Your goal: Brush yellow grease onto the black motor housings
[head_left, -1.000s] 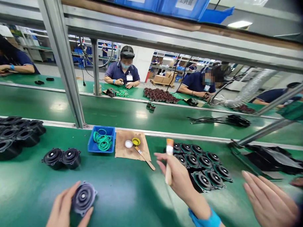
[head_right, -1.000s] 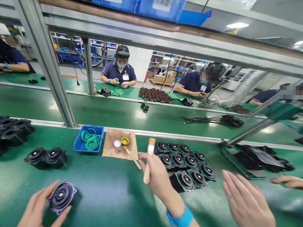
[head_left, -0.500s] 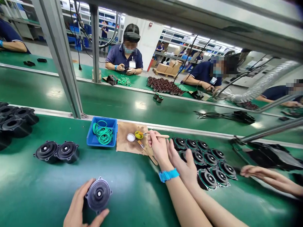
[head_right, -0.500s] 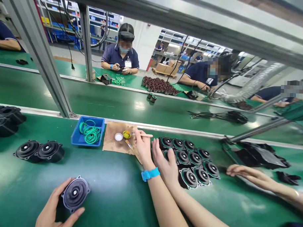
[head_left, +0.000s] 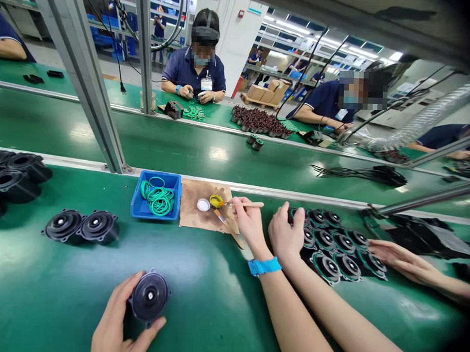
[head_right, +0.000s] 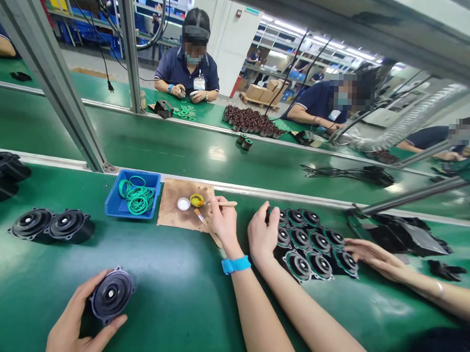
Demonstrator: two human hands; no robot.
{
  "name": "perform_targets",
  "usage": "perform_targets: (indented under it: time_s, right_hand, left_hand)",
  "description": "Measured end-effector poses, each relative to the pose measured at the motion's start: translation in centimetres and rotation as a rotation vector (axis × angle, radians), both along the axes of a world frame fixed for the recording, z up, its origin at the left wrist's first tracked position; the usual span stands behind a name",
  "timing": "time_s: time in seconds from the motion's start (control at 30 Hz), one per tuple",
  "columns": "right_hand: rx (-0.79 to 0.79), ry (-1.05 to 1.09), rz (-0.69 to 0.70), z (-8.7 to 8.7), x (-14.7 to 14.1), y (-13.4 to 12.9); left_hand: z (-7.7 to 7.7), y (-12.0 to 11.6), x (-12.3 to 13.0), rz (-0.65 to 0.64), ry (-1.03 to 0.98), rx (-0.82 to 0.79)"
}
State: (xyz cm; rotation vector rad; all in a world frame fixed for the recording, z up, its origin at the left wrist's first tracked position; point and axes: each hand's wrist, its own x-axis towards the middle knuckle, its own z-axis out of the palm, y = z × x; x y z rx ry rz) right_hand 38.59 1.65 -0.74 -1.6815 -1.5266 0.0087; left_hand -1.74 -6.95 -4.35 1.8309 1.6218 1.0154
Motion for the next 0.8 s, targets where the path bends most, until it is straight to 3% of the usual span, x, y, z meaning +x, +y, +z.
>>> perform_targets:
  time_s: [0.1, 0.17, 0.47, 0.8]
  right_hand:
    - [0.135, 0.296, 0.066, 0.6, 1.6, 0.2]
    - [0.120, 0.371, 0.083, 1.0, 1.4, 0.6]
    - [-0.124, 0.328, 0.097, 0.2, -7.4, 3.6]
    - [-0.153, 0.220, 0.175, 1.7, -7.6, 2.4]
  left_hand:
    - [0.0, -0.1, -0.1, -0.004, 0.011, -0.008]
    - [-0.2, 0.0, -0.3, 0.000, 0.017, 0.004]
    - [-1.0, 0.7, -1.6, -0.105, 0.169, 0.152]
    - [-0.5, 0.7, -1.4, -0.115, 0.205, 0.176]
